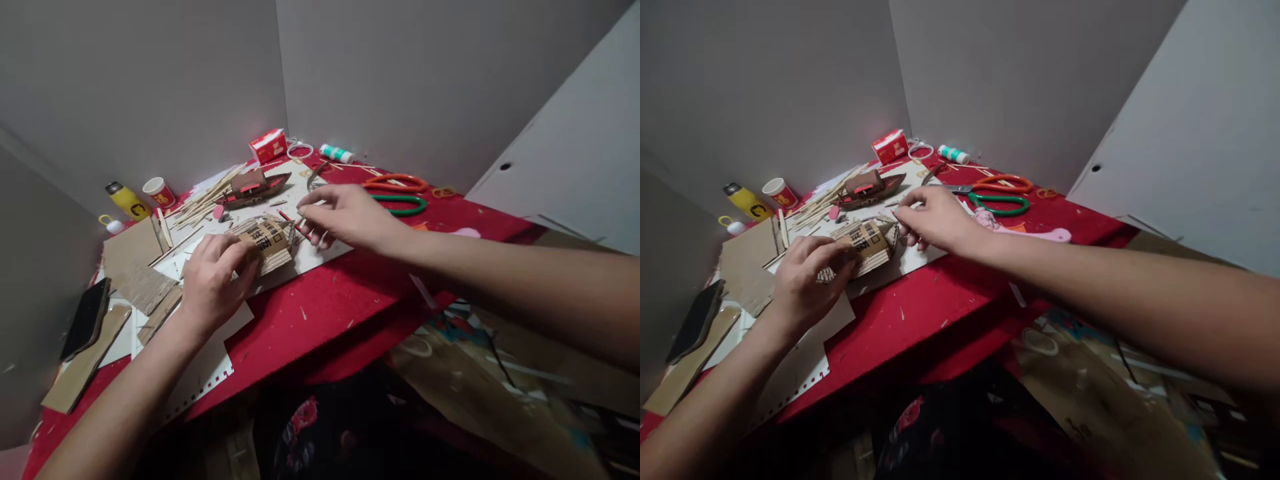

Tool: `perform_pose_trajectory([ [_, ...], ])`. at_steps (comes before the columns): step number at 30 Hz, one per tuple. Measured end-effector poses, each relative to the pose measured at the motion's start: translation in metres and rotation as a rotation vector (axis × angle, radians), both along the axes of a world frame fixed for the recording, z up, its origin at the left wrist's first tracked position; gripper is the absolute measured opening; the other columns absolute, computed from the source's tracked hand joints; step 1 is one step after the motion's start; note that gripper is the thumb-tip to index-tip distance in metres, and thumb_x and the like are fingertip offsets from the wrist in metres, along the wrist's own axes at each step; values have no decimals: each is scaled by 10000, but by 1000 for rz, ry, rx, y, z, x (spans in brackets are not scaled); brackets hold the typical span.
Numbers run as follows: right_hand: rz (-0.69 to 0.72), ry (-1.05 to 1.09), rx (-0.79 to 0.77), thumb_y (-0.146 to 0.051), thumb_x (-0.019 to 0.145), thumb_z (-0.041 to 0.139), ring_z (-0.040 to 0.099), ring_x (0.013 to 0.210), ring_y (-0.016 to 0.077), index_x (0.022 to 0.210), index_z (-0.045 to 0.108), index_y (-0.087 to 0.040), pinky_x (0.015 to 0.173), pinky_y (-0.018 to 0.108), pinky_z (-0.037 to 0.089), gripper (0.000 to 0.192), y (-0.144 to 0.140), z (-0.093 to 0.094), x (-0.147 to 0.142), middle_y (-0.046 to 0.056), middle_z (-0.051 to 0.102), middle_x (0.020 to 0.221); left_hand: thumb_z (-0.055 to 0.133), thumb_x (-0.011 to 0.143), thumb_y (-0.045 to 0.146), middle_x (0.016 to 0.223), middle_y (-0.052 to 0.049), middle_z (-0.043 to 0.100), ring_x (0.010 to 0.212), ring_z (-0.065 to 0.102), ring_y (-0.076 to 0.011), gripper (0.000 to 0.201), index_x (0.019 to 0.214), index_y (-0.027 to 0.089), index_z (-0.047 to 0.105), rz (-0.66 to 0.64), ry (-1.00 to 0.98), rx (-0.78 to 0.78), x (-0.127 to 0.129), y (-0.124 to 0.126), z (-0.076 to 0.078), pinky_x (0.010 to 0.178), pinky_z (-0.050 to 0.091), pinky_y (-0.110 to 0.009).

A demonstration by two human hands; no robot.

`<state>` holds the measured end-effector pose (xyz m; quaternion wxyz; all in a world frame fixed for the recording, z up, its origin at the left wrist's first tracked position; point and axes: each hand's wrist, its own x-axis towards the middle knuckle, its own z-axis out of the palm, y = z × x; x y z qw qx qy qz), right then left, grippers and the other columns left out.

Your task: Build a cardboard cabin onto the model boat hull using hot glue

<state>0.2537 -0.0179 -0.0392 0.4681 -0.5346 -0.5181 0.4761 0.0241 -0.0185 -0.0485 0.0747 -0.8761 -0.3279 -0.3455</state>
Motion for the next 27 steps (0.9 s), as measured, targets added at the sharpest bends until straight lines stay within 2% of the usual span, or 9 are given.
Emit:
perform_pose_trajectory([
  [2,-12,43,55,-105,840,607,568,412,81,778,593,-159,360,158,465,83,-26,-1,-3,-3,630,572,668,782,170,942,-67,673,828,603,-210,239,1015,222,657,-28,75,127,-2,-1,-1,762,492,-365],
  [4,55,66,5,-115,843,598,550,397,71,763,592,-158,352,150,457,92,-47,-7,-8,-16,614,559,674,774,168,1025,-70,661,912,615,-214,291,1057,225,634,-1,-8,126,-4,-6,-1,818,501,-374],
  [9,126,55,-148,-61,843,562,522,389,56,762,593,-142,327,128,422,119,-58,-30,-21,-33,588,542,667,821,253,952,-33,631,830,612,-171,359,1168,239,573,209,-465,-214,-12,-15,-4,754,519,-332],
  [12,96,139,-176,-54,857,565,527,385,65,827,591,-140,314,143,428,95,-47,-36,-28,-43,590,552,659,837,295,822,-2,605,693,583,-150,353,1169,242,551,257,-536,-325,-14,-17,-5,640,508,-307],
  [15,31,308,-213,-61,871,568,523,375,71,853,555,-152,286,152,414,94,-41,-38,-39,-52,594,558,679,816,287,927,-40,621,800,610,-189,363,1157,240,563,232,-336,-42,-13,-22,-6,700,529,-360],
  [18,-13,425,-261,-71,890,561,516,365,60,820,514,-166,275,139,392,127,-42,-41,-51,-58,592,558,747,751,294,1177,-88,597,1139,553,-284,465,1173,268,554,124,-33,170,-8,-26,-7,973,475,-495],
  [20,-38,447,-249,-67,896,556,520,368,55,794,491,-172,274,132,387,160,-44,-42,-55,-61,589,562,763,733,310,1298,-87,546,1273,467,-310,562,1233,278,509,96,3,111,-5,-28,-9,1066,412,-533],
  [22,-67,436,-177,-63,886,569,524,374,54,791,482,-178,281,135,402,173,-47,-43,-53,-67,586,570,750,734,316,1350,-88,507,1263,483,-309,626,1288,255,465,115,-119,25,-4,-30,-10,1021,462,-516],
  [27,-144,327,-4,-21,827,603,512,374,58,895,488,-200,290,126,400,224,-45,-45,-32,-108,512,524,685,801,292,1082,-36,623,831,636,-180,483,1239,295,483,254,-451,-325,-8,-38,-11,601,546,-307],
])
